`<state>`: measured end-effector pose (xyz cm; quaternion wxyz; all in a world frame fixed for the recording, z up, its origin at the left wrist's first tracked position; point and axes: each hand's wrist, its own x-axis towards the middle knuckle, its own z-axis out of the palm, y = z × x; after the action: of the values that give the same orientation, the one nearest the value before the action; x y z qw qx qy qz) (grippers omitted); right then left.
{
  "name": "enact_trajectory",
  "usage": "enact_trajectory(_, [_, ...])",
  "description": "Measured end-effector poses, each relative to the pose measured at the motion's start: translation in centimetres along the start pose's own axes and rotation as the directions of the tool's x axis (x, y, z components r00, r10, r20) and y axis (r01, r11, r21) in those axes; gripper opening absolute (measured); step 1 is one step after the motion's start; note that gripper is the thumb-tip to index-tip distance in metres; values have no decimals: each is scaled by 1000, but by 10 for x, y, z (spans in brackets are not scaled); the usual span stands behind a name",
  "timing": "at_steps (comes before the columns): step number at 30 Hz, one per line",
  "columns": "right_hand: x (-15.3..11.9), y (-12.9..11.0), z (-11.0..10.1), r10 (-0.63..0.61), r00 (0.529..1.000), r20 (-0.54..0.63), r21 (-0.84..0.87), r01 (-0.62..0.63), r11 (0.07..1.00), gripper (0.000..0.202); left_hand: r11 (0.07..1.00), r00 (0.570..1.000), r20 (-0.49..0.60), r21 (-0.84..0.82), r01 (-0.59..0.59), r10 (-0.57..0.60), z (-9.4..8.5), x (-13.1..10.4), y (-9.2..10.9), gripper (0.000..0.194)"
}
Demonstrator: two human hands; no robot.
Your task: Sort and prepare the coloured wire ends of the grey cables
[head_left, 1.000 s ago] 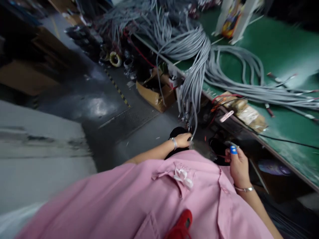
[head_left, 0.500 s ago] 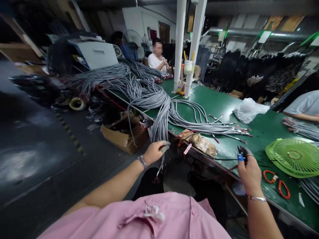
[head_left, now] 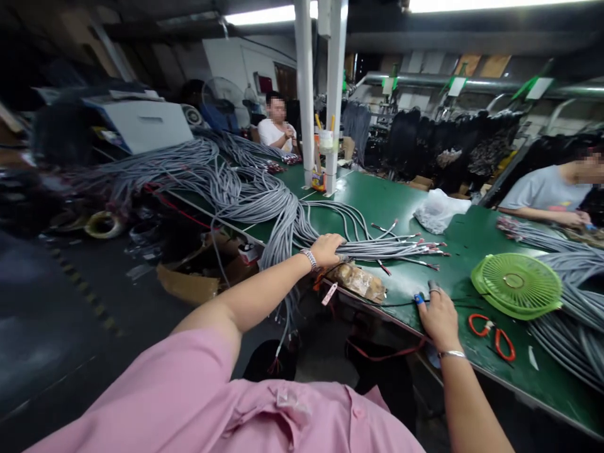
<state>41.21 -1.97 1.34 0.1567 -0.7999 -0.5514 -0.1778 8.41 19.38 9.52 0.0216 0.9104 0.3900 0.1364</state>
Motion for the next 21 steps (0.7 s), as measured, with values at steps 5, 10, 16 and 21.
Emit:
enact_trajectory(5, [-2,-2,-3,29,999,34,10,-29,1000,58,995,980,199,98,-12,-7,11,56,23,55])
enact_trajectory(10, [-2,-1,-4,37,998,58,12,-38,999,57,994,959,285,109,-28,-4,13,74,17,49])
enact_trajectory(16, [1,0,-4,-1,998,60,34,-1,999,57,995,967,250,102,12,-37,13,64,18,41])
enact_trajectory(21, [4,2,-1,-21,999,51,58,18,998,59,996,966,254,79,33,-52,23,76,26,72])
